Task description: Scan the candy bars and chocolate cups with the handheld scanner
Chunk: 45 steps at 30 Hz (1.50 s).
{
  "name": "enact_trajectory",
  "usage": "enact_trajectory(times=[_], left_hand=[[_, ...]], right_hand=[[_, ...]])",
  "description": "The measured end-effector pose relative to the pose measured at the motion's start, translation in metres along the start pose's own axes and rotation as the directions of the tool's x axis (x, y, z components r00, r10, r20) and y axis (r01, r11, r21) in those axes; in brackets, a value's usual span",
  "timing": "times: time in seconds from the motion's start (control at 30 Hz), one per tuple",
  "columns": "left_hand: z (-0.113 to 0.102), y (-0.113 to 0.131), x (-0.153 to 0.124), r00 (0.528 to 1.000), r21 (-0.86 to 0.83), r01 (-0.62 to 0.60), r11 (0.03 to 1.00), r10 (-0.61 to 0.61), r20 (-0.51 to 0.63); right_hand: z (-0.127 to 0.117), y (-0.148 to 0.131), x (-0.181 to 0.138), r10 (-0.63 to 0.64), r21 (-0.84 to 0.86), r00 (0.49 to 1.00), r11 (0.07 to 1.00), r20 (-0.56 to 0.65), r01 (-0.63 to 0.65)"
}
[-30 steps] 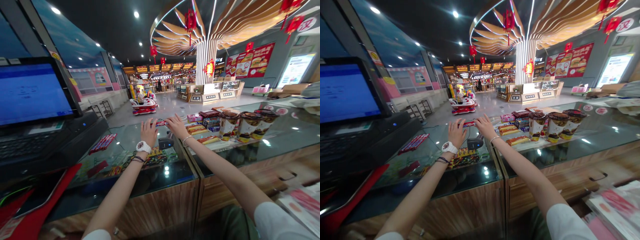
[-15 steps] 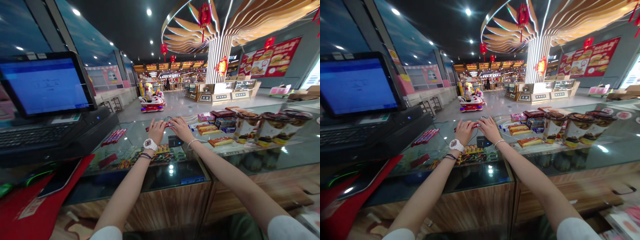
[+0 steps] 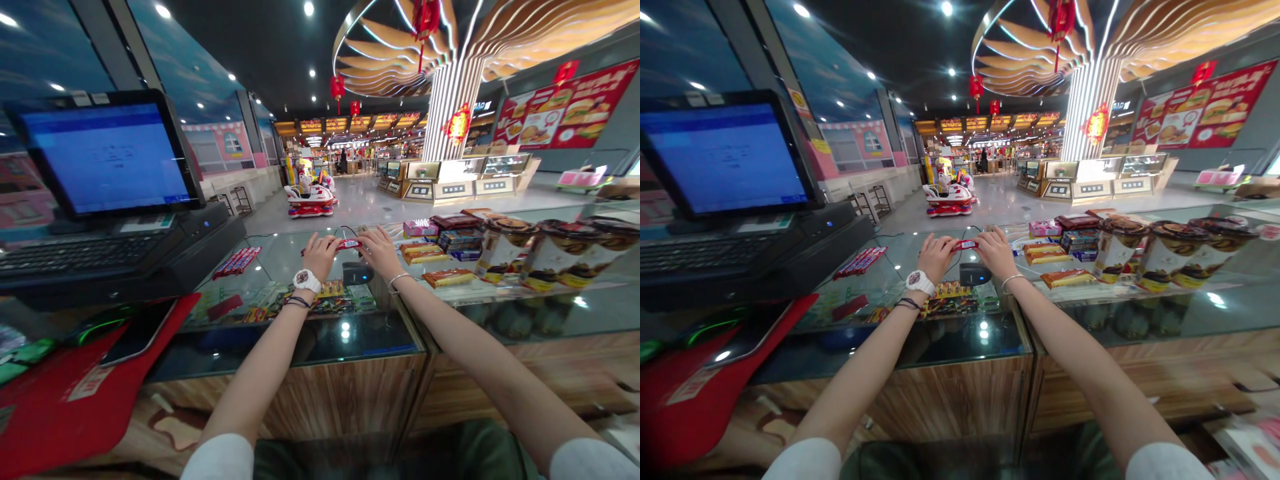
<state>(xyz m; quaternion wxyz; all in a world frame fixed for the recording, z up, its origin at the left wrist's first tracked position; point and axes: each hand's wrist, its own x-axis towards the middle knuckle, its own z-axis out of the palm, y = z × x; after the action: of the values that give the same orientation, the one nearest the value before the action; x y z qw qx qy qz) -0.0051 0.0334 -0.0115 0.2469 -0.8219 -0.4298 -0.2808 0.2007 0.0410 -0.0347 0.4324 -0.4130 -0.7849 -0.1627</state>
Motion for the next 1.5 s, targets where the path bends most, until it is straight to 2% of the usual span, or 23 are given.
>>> enact_trajectory(times=[0.33, 0.47, 0.63, 0.73, 0.9, 1.13, 1.37, 1.5], left_hand=[[0.010, -0.006, -0.002, 0.999, -0.019, -0.040, 0.999, 0.040, 0.025], [0.008, -0.008, -0.002, 1.000, -0.013, -0.023, 1.000, 0.024, 0.020], [0.007, -0.018, -0.001, 0.999, -0.001, 0.027, 1.000, -0.027, 0.019], [0.010, -0.026, -0.002, 0.998, -0.001, 0.052, 0.999, -0.052, 0.021], [0.015, -0.034, -0.005, 0.998, 0.004, 0.050, 0.999, -0.050, 0.045], [0.017, -0.036, -0.007, 0.995, 0.001, 0.065, 0.998, -0.065, 0.070], [0.022, -0.040, -0.009, 0.995, -0.030, 0.062, 0.998, -0.060, 0.075], [0.023, -0.042, -0.010, 0.994, -0.030, 0.073, 0.997, -0.070, 0.084]], right_hand=[[0.003, 0.006, -0.003, 0.007, -0.036, 1.000, 0.999, -0.004, -0.008], [0.004, 0.010, 0.000, -0.005, 0.019, 0.999, 1.000, 0.038, 0.004], [-0.008, 0.026, 0.003, -0.052, 0.137, 0.995, 0.990, 0.082, 0.040], [-0.014, 0.039, -0.001, -0.060, 0.190, 0.984, 0.981, 0.169, 0.027], [-0.005, 0.052, -0.010, -0.064, 0.260, 0.922, 0.965, 0.382, -0.040], [0.006, 0.048, -0.015, -0.152, 0.358, 0.841, 0.932, 0.519, -0.052], [0.014, 0.048, -0.017, -0.272, 0.485, 0.831, 0.874, 0.485, 0.003], [0.022, 0.052, -0.017, -0.302, 0.487, 0.836, 0.872, 0.458, 0.049]])
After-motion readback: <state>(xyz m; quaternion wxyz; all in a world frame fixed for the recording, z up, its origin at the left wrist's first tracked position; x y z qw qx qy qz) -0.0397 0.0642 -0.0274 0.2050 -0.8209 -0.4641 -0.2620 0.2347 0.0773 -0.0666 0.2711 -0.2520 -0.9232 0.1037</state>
